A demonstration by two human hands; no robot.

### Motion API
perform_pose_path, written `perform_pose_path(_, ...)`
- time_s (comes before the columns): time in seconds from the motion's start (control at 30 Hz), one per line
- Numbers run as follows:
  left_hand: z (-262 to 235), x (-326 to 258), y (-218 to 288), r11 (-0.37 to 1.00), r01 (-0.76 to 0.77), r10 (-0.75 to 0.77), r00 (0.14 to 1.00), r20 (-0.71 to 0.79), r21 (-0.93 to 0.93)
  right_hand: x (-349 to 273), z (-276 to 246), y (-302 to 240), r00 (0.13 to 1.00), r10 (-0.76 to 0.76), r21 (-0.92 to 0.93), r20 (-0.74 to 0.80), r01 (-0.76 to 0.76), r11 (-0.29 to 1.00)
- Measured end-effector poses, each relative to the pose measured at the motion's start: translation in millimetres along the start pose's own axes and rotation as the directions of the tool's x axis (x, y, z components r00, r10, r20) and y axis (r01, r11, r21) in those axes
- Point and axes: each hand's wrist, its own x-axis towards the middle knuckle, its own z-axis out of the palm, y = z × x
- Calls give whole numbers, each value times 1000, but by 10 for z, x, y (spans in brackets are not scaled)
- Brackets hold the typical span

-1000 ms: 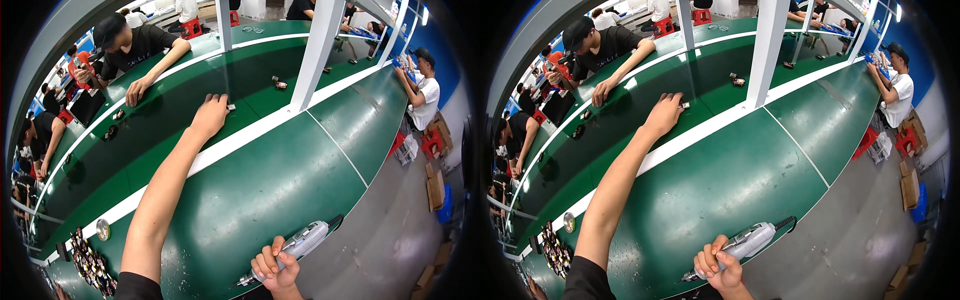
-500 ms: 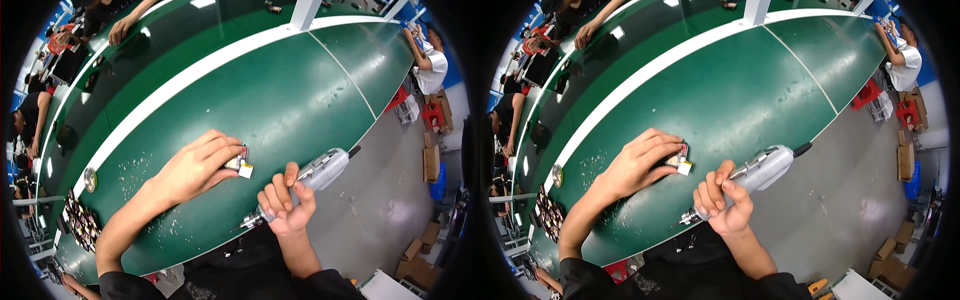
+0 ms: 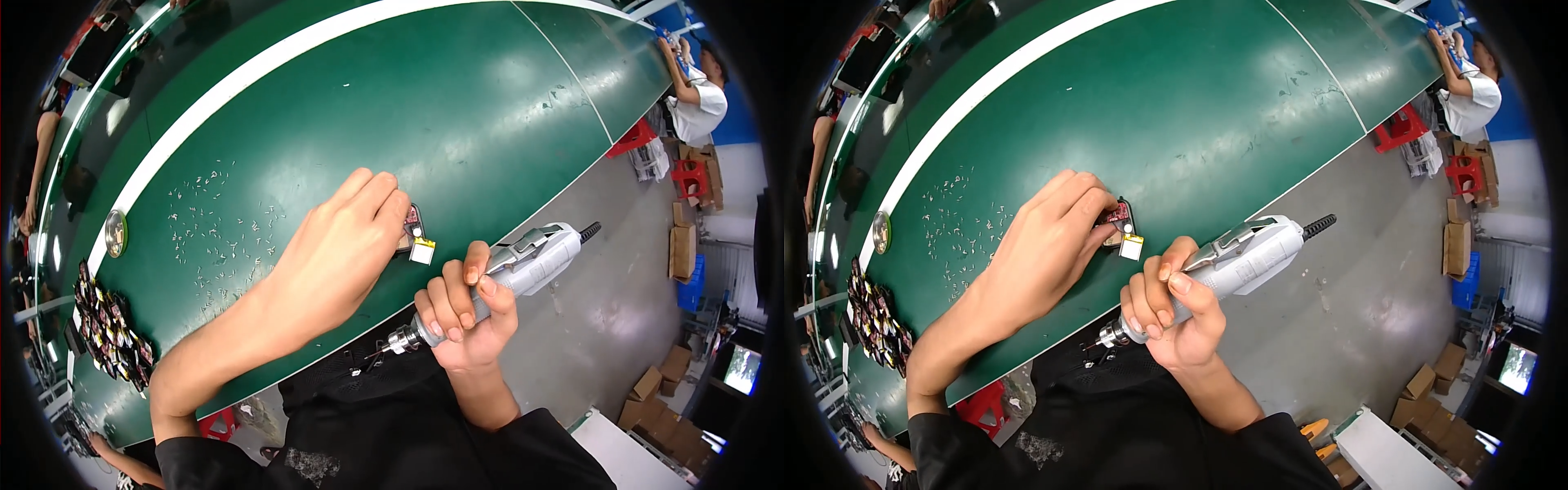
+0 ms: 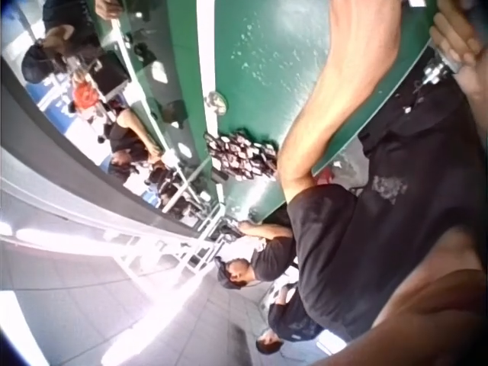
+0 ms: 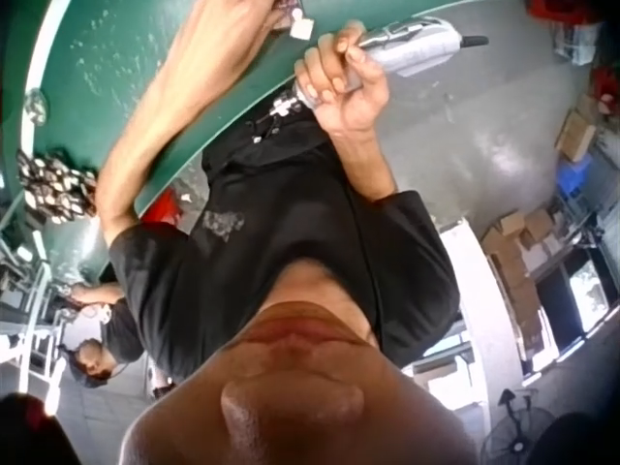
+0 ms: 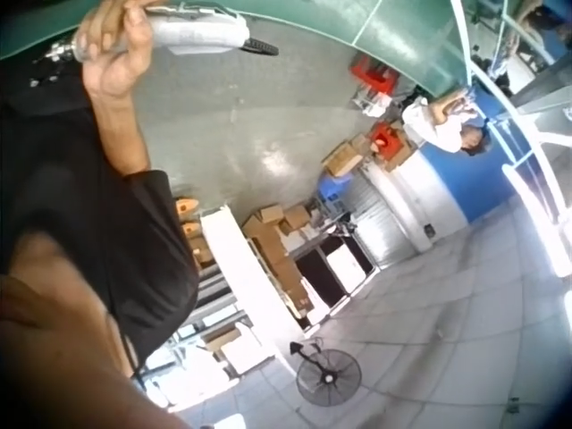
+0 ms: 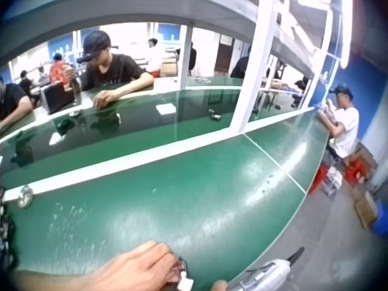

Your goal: Assembling small electronic components using an electric screwdriver on a factory production line.

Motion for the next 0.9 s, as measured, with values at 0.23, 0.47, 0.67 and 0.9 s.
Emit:
perform_pose_path(0.23, 82, -60, 5, 989, -71, 72, 997, -8, 130, -102, 15, 96, 997, 41, -92, -71, -47, 995)
perform_pose_path(0.47, 217, -248, 188, 939, -241, 264, 962, -67, 245, -150, 47, 154, 978, 1, -177, -207, -39, 983)
perform_pose_path(0.67, 307, -290, 201, 911, -247, 283, 957, -65, 329, -154, 19, 75, 990, 35, -200, -134, -61, 978)
perform_pose_path(0.9, 320, -392, 282, 926, -191, 196, 980, 18, 325, 192, 188, -581, 972, -60, -323, 227, 133, 937)
